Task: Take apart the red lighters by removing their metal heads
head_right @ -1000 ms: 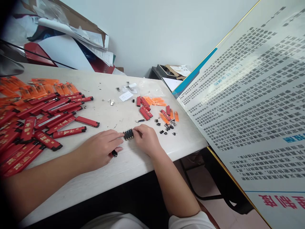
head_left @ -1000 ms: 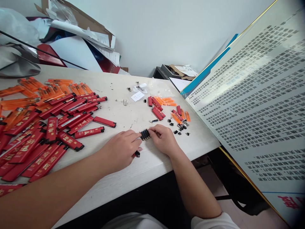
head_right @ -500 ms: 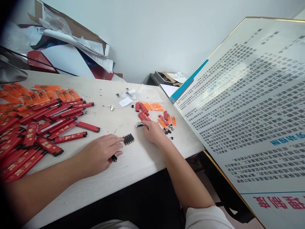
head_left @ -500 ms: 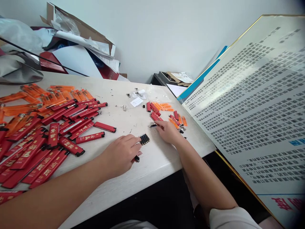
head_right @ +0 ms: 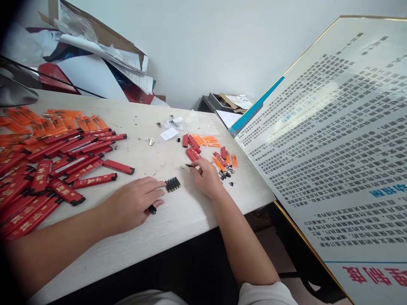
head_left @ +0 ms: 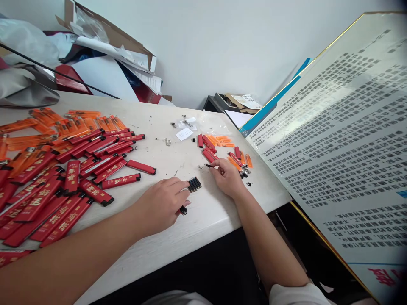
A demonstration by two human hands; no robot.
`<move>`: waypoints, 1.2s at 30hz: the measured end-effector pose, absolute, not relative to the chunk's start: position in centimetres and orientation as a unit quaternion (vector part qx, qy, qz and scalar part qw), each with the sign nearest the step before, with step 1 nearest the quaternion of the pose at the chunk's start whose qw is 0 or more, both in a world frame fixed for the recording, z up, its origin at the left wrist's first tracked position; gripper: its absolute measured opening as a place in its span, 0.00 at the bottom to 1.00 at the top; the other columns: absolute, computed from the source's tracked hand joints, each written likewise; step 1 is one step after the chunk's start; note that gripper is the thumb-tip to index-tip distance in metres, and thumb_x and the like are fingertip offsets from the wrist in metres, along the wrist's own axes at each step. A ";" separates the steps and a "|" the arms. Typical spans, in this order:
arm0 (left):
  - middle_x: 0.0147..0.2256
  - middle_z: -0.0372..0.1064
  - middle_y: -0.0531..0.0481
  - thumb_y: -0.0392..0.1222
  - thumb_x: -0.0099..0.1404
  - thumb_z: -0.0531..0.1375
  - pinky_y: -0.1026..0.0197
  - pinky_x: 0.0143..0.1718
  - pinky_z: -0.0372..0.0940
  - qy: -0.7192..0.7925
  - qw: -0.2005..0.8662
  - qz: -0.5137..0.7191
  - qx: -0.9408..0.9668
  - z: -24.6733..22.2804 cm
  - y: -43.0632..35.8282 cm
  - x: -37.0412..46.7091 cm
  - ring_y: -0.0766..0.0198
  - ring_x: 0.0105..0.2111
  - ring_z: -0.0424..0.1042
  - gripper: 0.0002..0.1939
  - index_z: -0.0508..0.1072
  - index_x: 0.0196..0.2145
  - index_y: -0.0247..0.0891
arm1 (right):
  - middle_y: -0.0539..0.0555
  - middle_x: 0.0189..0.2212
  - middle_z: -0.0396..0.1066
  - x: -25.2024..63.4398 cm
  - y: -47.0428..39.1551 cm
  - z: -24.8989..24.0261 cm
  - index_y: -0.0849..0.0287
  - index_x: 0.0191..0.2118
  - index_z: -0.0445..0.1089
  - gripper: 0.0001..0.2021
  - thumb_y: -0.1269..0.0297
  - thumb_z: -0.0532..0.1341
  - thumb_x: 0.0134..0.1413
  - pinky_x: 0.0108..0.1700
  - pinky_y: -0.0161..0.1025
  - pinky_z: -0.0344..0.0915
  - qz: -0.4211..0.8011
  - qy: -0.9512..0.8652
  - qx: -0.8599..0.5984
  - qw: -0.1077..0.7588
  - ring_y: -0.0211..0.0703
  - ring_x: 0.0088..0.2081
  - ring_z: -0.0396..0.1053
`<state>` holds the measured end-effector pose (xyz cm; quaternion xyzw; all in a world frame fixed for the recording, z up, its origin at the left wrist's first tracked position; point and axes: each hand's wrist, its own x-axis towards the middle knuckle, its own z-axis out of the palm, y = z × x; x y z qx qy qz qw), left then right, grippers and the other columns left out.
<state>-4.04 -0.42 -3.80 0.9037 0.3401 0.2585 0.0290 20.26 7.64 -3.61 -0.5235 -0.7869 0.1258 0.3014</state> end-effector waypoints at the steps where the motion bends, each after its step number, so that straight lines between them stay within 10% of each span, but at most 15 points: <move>1: 0.46 0.73 0.40 0.33 0.67 0.53 0.47 0.45 0.70 0.341 0.029 0.258 0.903 -3.8 -0.4 -4.1 0.50 0.47 0.70 0.09 0.74 0.38 0.33 | 0.52 0.30 0.69 20.3 7.5 -3.6 0.60 0.35 0.70 0.03 0.67 0.60 0.55 0.29 0.37 0.61 0.138 -0.793 -0.506 0.310 0.37 0.24 0.61; 36: 0.46 0.73 0.39 0.34 0.68 0.52 0.46 0.44 0.71 0.341 0.030 0.245 0.907 -3.7 -0.5 -4.1 0.49 0.47 0.70 0.11 0.75 0.39 0.32 | 0.52 0.31 0.69 20.6 5.7 -3.3 0.58 0.42 0.73 0.12 0.75 0.59 0.53 0.32 0.36 0.63 0.187 -0.887 -0.334 0.259 0.36 0.29 0.66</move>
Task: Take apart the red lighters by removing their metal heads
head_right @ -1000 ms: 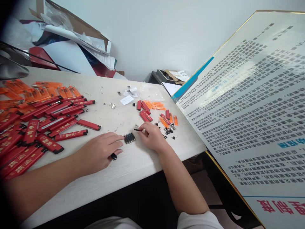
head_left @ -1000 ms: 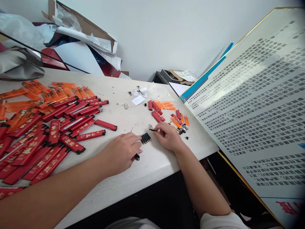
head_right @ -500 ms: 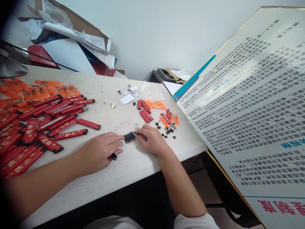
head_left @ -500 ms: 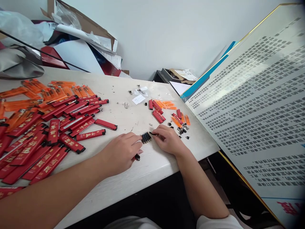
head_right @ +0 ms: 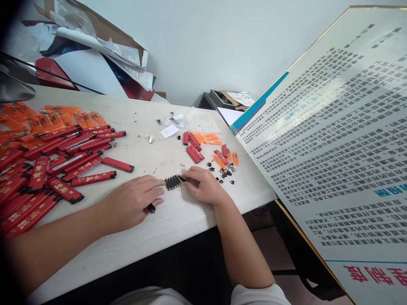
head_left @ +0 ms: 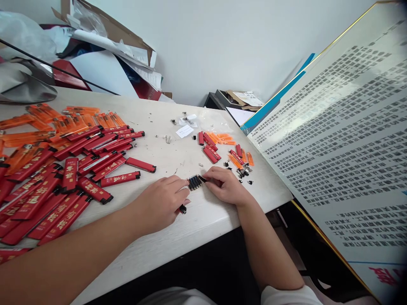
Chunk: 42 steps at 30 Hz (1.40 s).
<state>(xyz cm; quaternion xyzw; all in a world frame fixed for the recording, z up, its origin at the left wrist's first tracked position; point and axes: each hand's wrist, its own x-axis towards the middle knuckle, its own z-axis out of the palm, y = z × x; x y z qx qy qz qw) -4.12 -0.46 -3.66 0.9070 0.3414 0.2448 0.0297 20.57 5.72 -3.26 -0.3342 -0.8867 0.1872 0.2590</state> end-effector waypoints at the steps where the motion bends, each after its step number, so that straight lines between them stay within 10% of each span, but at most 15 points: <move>1: 0.46 0.73 0.39 0.34 0.68 0.51 0.46 0.44 0.71 0.340 0.029 0.246 0.907 -3.7 -0.5 -4.1 0.50 0.47 0.70 0.11 0.74 0.39 0.32 | 0.52 0.31 0.69 20.6 5.7 -3.2 0.58 0.42 0.73 0.11 0.75 0.59 0.53 0.31 0.35 0.63 0.190 -0.886 -0.334 0.259 0.36 0.28 0.66; 27: 0.46 0.73 0.39 0.33 0.67 0.53 0.47 0.44 0.70 0.343 0.025 0.242 0.908 -3.6 -0.5 -4.0 0.49 0.47 0.70 0.10 0.74 0.38 0.32 | 0.53 0.31 0.71 20.3 5.8 -3.3 0.57 0.42 0.74 0.10 0.72 0.58 0.58 0.31 0.36 0.63 0.210 -0.887 -0.321 0.256 0.37 0.29 0.67; 42: 0.22 0.71 0.52 0.32 0.65 0.52 0.59 0.25 0.58 0.400 -0.033 0.277 0.873 -3.3 -0.6 -4.3 0.61 0.23 0.70 0.10 0.72 0.30 0.36 | 0.53 0.30 0.70 20.4 6.0 -3.5 0.58 0.40 0.74 0.08 0.72 0.58 0.58 0.30 0.35 0.61 0.197 -0.881 -0.335 0.271 0.36 0.28 0.66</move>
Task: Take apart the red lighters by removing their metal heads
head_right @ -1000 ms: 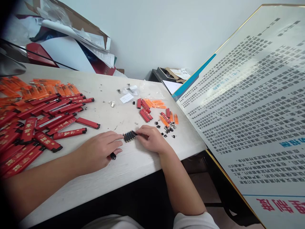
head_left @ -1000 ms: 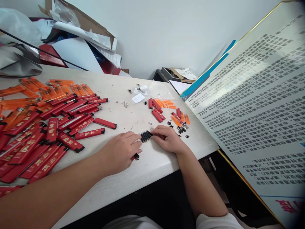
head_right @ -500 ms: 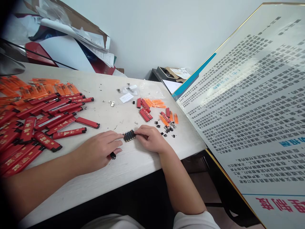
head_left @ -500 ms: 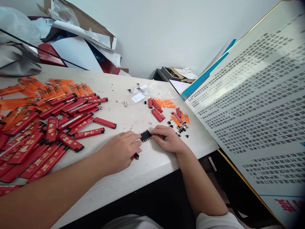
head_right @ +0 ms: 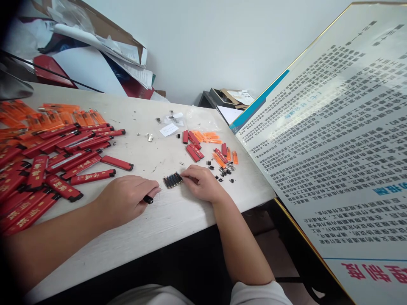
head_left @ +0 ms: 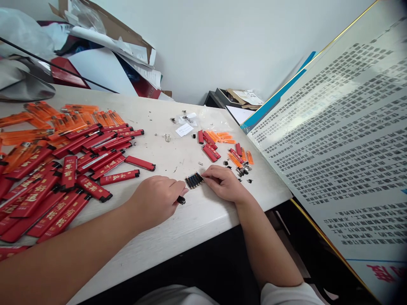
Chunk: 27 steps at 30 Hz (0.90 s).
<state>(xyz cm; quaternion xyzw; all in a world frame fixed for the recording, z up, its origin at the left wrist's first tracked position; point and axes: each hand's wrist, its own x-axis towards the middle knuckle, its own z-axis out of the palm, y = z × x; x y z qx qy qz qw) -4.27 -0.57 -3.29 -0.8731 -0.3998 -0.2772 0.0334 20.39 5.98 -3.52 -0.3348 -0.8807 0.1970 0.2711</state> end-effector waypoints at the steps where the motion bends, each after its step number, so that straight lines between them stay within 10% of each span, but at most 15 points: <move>1: 0.22 0.71 0.52 0.32 0.65 0.52 0.59 0.25 0.58 -0.397 0.036 -0.285 -0.872 -3.3 -0.6 -4.3 0.62 0.23 0.70 0.10 0.72 0.30 0.36 | 0.53 0.30 0.70 20.4 6.0 -3.5 0.59 0.40 0.74 0.08 0.72 0.58 0.58 0.30 0.35 0.62 0.194 -0.881 -0.334 0.273 0.36 0.28 0.66; 16: 0.20 0.69 0.52 0.46 0.68 0.55 0.60 0.20 0.51 -0.390 0.051 -0.304 -0.868 -2.8 -1.1 -4.1 0.62 0.20 0.70 0.13 0.73 0.31 0.35 | 0.47 0.16 0.62 20.4 5.9 -3.6 0.59 0.36 0.71 0.10 0.59 0.57 0.60 0.20 0.34 0.57 0.221 -0.743 -0.481 0.410 0.35 0.17 0.60; 27: 0.16 0.66 0.52 0.54 0.68 0.53 0.61 0.18 0.46 -0.372 0.035 -0.298 -0.879 -2.4 -1.4 -4.1 0.62 0.15 0.67 0.20 0.73 0.31 0.35 | 0.48 0.17 0.60 20.5 6.0 -3.4 0.59 0.30 0.72 0.14 0.57 0.57 0.60 0.24 0.34 0.56 0.162 -0.787 -0.487 0.342 0.35 0.21 0.57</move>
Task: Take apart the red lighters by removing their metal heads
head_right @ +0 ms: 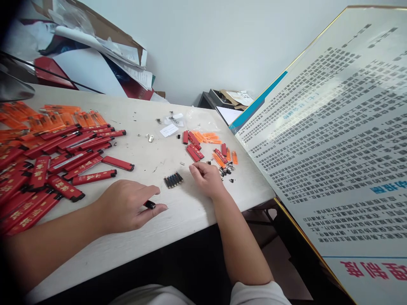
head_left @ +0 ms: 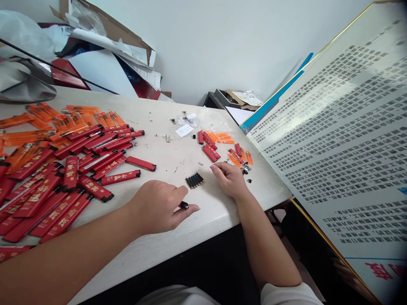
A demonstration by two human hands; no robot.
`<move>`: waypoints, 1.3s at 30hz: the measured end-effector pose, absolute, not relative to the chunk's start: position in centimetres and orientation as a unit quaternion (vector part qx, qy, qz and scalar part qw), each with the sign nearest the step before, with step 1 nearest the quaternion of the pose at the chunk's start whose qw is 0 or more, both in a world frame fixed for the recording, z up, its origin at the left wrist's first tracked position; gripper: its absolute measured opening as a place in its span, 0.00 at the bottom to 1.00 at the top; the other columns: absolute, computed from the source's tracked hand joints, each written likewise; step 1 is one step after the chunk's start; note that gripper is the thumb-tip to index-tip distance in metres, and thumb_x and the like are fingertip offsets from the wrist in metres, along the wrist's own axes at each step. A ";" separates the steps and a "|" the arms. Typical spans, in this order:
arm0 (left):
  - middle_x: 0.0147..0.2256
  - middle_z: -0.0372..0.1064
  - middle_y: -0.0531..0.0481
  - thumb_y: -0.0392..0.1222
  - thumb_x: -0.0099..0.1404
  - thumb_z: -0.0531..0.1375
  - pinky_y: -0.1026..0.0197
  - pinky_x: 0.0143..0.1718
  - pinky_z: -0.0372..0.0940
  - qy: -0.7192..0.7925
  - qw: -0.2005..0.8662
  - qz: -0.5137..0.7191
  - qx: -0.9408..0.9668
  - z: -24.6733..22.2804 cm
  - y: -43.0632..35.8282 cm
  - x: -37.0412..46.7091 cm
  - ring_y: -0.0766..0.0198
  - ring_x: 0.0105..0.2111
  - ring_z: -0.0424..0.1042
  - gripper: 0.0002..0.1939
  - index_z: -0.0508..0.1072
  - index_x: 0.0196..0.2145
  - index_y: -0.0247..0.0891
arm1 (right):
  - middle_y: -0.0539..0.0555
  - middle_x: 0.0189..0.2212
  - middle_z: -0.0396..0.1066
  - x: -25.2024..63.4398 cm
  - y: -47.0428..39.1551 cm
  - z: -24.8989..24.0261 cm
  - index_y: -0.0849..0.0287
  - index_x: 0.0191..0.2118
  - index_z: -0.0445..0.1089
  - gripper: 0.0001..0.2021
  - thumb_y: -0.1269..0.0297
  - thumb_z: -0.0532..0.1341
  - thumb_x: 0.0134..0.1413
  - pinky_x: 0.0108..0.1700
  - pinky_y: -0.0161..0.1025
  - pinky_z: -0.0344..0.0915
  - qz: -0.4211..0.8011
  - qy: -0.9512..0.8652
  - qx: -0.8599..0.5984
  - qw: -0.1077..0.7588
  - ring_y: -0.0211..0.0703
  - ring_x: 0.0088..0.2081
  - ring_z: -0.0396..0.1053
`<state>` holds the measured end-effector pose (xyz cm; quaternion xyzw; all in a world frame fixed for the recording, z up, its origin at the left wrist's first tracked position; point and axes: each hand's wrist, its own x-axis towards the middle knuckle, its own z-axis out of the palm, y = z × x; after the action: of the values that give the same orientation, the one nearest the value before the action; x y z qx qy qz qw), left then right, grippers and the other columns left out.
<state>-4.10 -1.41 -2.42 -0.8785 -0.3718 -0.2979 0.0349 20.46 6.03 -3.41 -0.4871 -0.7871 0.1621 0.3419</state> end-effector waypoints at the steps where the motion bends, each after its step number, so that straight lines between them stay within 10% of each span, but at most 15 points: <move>1: 0.15 0.66 0.52 0.53 0.68 0.53 0.61 0.18 0.46 -0.372 0.032 -0.296 -0.879 -2.4 -1.4 -4.1 0.61 0.15 0.67 0.20 0.73 0.31 0.35 | 0.48 0.17 0.61 20.5 6.1 -3.5 0.59 0.30 0.72 0.14 0.57 0.57 0.61 0.25 0.34 0.56 0.165 -0.791 -0.488 0.330 0.35 0.21 0.58; 39: 0.21 0.64 0.52 0.38 0.68 0.55 0.62 0.26 0.59 -0.312 -0.090 -0.400 -0.857 -2.4 -0.8 -4.1 0.66 0.23 0.62 0.10 0.70 0.28 0.35 | 0.49 0.22 0.67 20.2 6.5 -2.9 0.61 0.32 0.74 0.12 0.59 0.58 0.57 0.29 0.33 0.57 0.230 -0.797 -0.509 0.229 0.35 0.24 0.60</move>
<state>-4.12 -0.81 -2.43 -0.8570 -0.3120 -0.4001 -0.0899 20.23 6.52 -2.86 -0.5091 -0.7971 0.2302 0.2291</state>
